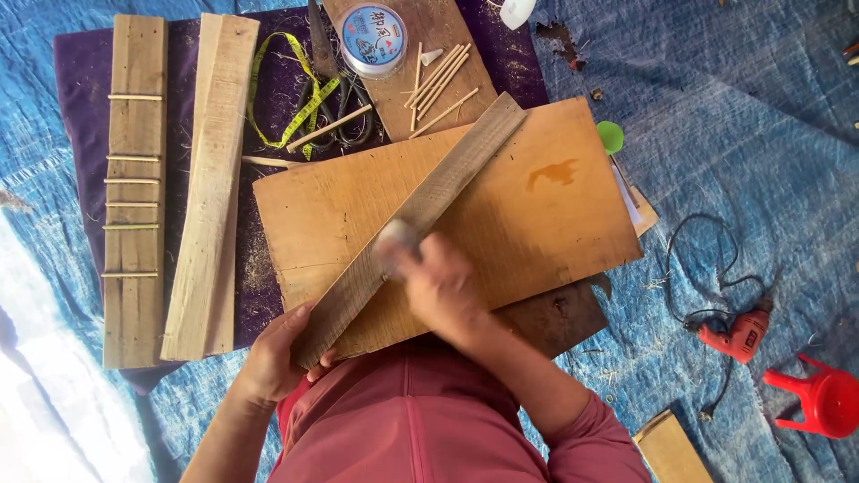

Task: A person is manually sanding a wooden board and a long wooden strip using sandpaper on a makeshift workbench.

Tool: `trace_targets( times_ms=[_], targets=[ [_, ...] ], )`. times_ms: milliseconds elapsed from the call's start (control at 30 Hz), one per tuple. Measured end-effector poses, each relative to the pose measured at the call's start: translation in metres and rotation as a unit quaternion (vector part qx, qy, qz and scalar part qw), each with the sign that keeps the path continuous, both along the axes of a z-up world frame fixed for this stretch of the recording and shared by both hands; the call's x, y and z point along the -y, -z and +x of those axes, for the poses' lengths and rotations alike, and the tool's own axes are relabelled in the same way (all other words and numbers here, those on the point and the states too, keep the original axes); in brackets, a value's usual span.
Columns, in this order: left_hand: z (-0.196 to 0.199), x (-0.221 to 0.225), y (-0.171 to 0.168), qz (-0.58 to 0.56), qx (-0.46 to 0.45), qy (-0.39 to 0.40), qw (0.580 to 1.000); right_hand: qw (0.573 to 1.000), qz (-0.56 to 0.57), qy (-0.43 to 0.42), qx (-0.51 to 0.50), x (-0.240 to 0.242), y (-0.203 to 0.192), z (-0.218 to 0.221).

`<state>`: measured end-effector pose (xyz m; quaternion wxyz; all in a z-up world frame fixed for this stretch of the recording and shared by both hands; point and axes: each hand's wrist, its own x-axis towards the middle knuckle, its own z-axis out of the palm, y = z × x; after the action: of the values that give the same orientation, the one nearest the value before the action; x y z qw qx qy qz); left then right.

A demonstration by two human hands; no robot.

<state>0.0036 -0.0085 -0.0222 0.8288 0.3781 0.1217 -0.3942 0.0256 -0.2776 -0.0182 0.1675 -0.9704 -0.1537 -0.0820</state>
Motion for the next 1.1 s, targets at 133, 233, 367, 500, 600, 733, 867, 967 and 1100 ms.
trace_targets(
  times_ms=[133, 233, 367, 500, 600, 733, 867, 967, 1100],
  targets=[
    [-0.003, 0.001, 0.009, -0.003, -0.018, -0.003, 1.0, 0.99, -0.015, 0.13, -0.046, 0.045, 0.023, 0.034],
    [0.005, 0.002, -0.005, -0.013, 0.007, 0.016, 1.0, 0.997, -0.073, 0.002, -0.008, -0.019, 0.002, -0.02],
    [0.0, 0.002, 0.0, 0.004, 0.015, 0.005, 1.0, 0.995, 0.063, -0.082, 0.013, -0.04, 0.013, -0.047],
    [0.006, 0.002, -0.002, 0.021, 0.008, 0.025, 0.999, 0.999, -0.002, 0.043, -0.005, 0.006, 0.017, -0.001],
    [-0.001, -0.001, 0.003, 0.052, -0.001, 0.05, 0.997, 0.988, -0.045, 0.141, -0.052, 0.039, 0.029, 0.009],
    [0.0, 0.0, 0.015, 0.037, -0.027, -0.006, 0.999, 0.995, 0.043, 0.07, -0.061, 0.021, 0.025, -0.003],
    [0.007, -0.006, 0.012, 0.062, -0.075, -0.008, 0.995, 0.996, 0.064, 0.036, -0.052, -0.007, 0.023, -0.014],
    [0.018, -0.015, 0.013, 0.052, -0.05, 0.075, 0.995, 0.988, 0.146, 0.044, 0.008, -0.005, 0.041, -0.011],
    [0.031, -0.026, 0.011, 0.084, 0.026, 0.164, 0.983, 0.991, 0.12, 0.022, 0.053, -0.005, 0.053, -0.015]
  ],
)
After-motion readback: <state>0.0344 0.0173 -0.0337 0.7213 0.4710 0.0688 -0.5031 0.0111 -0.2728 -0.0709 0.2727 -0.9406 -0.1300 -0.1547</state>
